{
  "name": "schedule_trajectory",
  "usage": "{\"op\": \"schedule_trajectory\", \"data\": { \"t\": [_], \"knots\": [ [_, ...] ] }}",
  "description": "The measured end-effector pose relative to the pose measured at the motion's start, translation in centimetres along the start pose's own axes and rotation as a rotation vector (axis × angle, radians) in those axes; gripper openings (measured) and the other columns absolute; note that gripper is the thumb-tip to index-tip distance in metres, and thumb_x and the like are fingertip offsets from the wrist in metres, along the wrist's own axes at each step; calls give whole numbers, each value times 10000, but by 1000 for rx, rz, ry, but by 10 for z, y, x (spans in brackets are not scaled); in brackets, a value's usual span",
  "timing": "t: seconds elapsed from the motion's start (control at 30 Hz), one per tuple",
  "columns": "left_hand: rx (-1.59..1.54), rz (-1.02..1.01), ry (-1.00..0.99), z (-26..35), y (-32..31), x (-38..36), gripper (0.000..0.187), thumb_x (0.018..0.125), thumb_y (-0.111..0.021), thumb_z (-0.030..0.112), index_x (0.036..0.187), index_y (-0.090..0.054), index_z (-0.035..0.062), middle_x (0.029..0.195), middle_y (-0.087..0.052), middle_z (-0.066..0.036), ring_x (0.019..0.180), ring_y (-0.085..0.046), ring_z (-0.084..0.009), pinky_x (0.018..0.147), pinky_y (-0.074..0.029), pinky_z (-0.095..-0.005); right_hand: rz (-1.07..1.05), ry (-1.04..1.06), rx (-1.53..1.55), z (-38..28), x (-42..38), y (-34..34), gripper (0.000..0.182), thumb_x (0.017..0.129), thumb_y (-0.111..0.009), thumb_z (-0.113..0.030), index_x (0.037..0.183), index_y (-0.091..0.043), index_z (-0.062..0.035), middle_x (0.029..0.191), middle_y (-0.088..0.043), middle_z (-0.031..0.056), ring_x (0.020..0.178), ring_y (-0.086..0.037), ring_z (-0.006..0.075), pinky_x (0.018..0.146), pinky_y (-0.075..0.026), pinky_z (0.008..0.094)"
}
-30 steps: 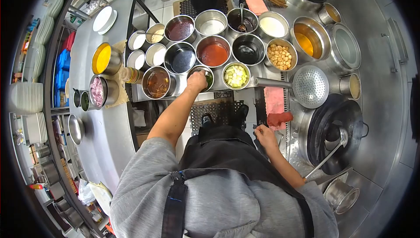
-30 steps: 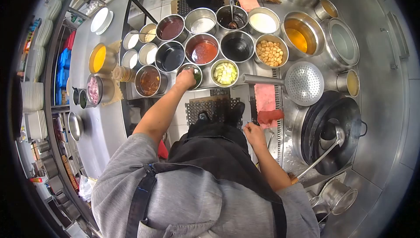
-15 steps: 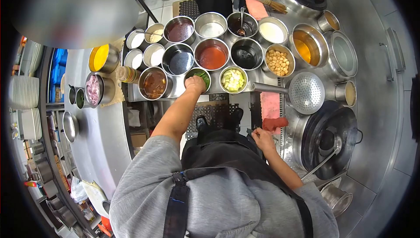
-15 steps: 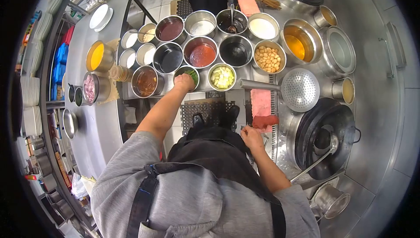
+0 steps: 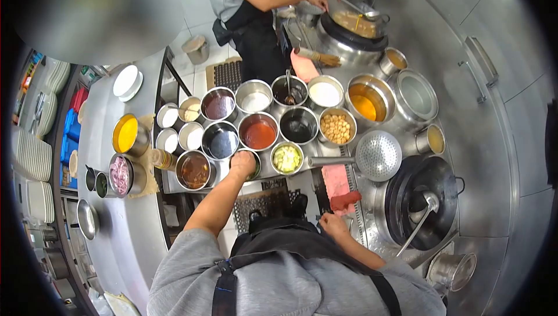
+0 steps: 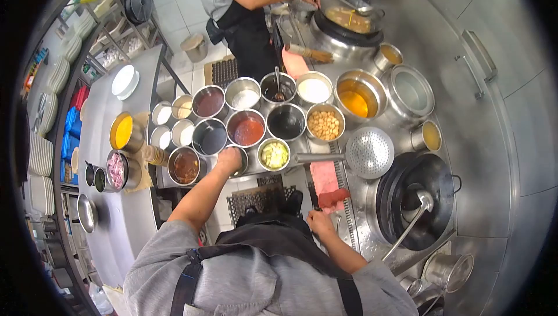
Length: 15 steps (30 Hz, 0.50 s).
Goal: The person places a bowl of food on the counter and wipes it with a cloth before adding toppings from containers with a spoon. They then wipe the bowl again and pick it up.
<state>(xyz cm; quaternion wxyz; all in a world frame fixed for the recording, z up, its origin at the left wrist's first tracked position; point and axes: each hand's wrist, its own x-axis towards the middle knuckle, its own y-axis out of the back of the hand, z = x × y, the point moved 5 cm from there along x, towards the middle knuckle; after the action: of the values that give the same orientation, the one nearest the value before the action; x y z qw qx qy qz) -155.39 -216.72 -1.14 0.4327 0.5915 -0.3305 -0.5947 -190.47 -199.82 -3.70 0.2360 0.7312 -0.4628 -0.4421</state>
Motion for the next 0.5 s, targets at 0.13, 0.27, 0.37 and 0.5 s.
{"op": "schedule_trajectory", "data": {
  "t": [0.13,0.27,0.37,0.5],
  "knots": [
    [-294,425,-84,-10,7,-20,184,723,-549,125,828,-637,2,911,-631,-227,829,-635,-366,753,-519,-422,16,33,-16,-11,7,1,255,821,-593,-288,829,-647,-39,825,-656,180,829,-631,348,739,-483,435],
    [-532,596,-45,-35,5,-91,265,788,-585,274,725,-645,24,731,-613,-209,723,-621,-369,678,-511,-449,63,126,-121,-17,17,3,241,809,-603,-273,810,-650,-37,790,-652,188,801,-631,363,735,-480,448],
    [-674,512,-90,-58,-19,-150,341,831,-555,349,732,-646,35,767,-637,-206,743,-623,-374,680,-494,-480,-28,70,-252,-14,20,0,219,790,-595,-255,838,-673,-56,867,-654,196,854,-631,364,766,-492,451],
    [-699,5,-33,-93,-83,-216,296,820,-550,320,866,-699,69,824,-651,-222,836,-631,-370,780,-496,-450,-154,119,-496,27,53,-26,235,776,-609,-257,834,-683,-41,883,-659,188,868,-633,359,782,-496,450]
  ]
}}
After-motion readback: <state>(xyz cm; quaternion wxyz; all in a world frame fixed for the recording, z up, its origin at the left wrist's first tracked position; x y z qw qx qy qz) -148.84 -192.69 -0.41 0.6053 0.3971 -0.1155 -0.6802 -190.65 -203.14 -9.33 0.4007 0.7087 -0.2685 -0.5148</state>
